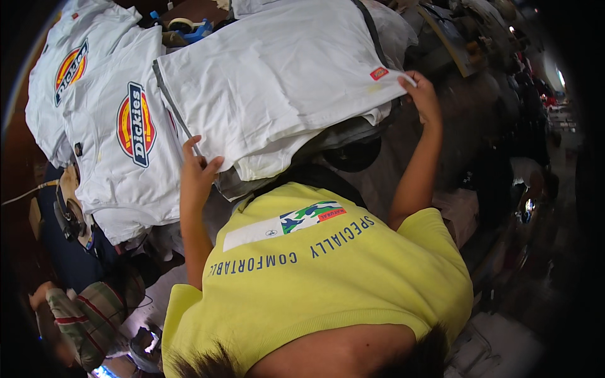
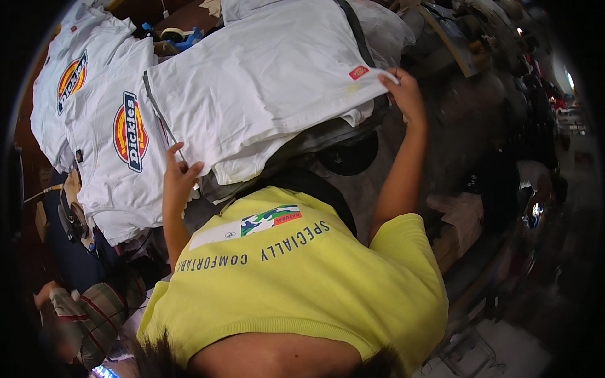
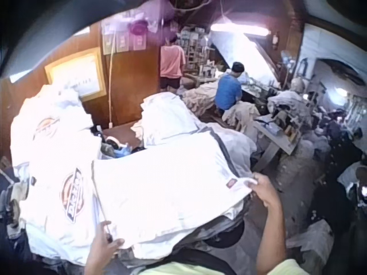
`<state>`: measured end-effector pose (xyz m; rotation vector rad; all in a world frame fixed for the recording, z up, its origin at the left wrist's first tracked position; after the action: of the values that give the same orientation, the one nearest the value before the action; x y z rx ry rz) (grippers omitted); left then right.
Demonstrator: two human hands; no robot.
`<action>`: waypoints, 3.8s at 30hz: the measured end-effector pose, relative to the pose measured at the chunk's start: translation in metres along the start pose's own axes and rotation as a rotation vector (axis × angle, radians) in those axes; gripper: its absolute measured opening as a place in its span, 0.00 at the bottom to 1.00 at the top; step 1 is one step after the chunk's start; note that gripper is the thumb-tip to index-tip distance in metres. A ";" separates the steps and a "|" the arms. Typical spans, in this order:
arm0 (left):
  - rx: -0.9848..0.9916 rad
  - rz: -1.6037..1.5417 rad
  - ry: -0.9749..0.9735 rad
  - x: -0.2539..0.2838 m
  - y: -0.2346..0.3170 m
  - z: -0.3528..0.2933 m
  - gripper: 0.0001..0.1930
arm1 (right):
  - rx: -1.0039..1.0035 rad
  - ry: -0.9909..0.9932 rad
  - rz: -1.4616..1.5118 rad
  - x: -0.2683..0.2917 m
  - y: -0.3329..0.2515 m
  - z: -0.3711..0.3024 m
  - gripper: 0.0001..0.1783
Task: The person folds a stack of gray and white garments by hand, smoothing them flat on a table and aligning the edges before piling them into a single stack.
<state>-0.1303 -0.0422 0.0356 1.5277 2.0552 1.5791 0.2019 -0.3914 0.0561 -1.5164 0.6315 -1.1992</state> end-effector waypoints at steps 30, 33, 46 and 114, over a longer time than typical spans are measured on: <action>-0.672 0.162 0.939 0.047 0.084 0.113 0.12 | 0.463 0.406 0.373 -0.060 0.020 0.189 0.19; -0.723 -0.537 0.647 0.057 0.092 0.060 0.09 | 0.657 0.574 0.699 -0.003 -0.016 0.116 0.09; -0.437 -0.138 0.882 0.054 0.106 0.129 0.15 | 0.499 0.619 -0.619 -0.043 -0.038 0.204 0.21; -1.124 -0.985 0.828 0.379 0.175 -0.068 0.10 | 1.574 0.090 -0.228 -0.219 -0.370 0.192 0.13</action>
<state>-0.2457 0.1913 0.3694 -0.5059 1.1629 2.2552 0.2280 -0.0112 0.3334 -0.1718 -0.4653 -1.3459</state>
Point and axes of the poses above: each hand's wrist, its own z-axis towards the middle knuckle, its own x-axis out of the back of the hand, y = z × x, the point moved 4 cm from there along z, towards the middle knuckle, and after that the axes turned 10 degrees about x, right-handed, at the moved point
